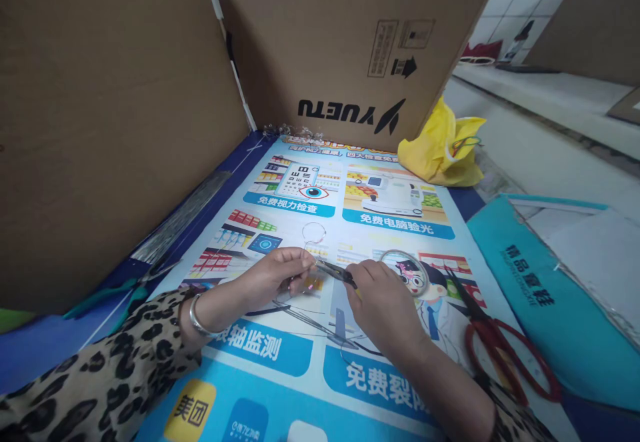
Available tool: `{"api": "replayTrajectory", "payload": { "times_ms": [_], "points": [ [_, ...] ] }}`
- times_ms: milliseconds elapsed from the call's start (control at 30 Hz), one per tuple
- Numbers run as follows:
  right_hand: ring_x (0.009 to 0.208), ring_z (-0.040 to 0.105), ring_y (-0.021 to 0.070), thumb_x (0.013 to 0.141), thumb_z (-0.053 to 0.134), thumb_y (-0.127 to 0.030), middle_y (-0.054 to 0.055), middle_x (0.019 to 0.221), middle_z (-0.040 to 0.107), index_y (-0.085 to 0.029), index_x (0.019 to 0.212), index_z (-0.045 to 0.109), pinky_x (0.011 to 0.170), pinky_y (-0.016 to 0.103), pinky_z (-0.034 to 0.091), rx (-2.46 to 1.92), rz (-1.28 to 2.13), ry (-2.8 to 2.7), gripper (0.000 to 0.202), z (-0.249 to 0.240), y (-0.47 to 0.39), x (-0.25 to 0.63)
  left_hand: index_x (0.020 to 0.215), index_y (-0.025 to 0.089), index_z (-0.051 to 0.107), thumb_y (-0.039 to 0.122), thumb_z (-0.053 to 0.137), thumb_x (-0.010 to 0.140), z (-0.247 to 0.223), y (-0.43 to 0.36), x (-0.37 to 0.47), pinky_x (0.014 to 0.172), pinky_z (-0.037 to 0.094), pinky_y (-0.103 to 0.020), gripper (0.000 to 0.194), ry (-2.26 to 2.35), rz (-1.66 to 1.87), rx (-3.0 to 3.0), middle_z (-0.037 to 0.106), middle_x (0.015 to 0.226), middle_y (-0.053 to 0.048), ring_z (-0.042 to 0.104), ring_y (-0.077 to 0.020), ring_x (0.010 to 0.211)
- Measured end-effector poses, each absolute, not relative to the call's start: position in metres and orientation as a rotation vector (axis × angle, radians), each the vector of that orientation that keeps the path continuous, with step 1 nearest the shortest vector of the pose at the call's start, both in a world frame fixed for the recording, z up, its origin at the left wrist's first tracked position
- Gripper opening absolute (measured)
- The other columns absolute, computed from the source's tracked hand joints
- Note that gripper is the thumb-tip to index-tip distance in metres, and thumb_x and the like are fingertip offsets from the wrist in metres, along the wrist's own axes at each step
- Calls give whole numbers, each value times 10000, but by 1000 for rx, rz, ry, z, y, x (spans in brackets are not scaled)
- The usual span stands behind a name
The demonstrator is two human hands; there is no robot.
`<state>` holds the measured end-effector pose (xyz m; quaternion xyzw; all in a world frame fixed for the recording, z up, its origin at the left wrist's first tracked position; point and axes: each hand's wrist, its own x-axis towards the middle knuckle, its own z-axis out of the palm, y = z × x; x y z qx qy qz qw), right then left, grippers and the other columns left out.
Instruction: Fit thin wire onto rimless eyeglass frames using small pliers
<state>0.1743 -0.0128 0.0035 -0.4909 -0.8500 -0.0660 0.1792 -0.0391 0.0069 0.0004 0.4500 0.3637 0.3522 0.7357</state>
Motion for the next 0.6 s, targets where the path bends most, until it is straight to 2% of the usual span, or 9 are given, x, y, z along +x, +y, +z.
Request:
{"api": "replayTrajectory", "payload": {
  "times_ms": [300, 600],
  "points": [
    [769, 616, 199, 860, 454, -278, 80, 854, 659, -166, 935, 606, 651, 292, 449, -1401, -266, -2392, 203, -3, -13, 180, 812, 132, 565, 422, 572, 775, 4, 4, -36, 482, 296, -197, 293, 926, 666, 1135, 465, 489, 44, 379, -54, 439],
    [778, 589, 193, 846, 481, -242, 57, 820, 641, -169, 918, 598, 650, 278, 395, -1372, -313, -2464, 157, 8, -17, 176, 715, 147, 501, 391, 506, 808, 9, 2, -36, 488, 295, -191, 261, 948, 636, 1349, 464, 527, 39, 384, -55, 467]
  ]
}}
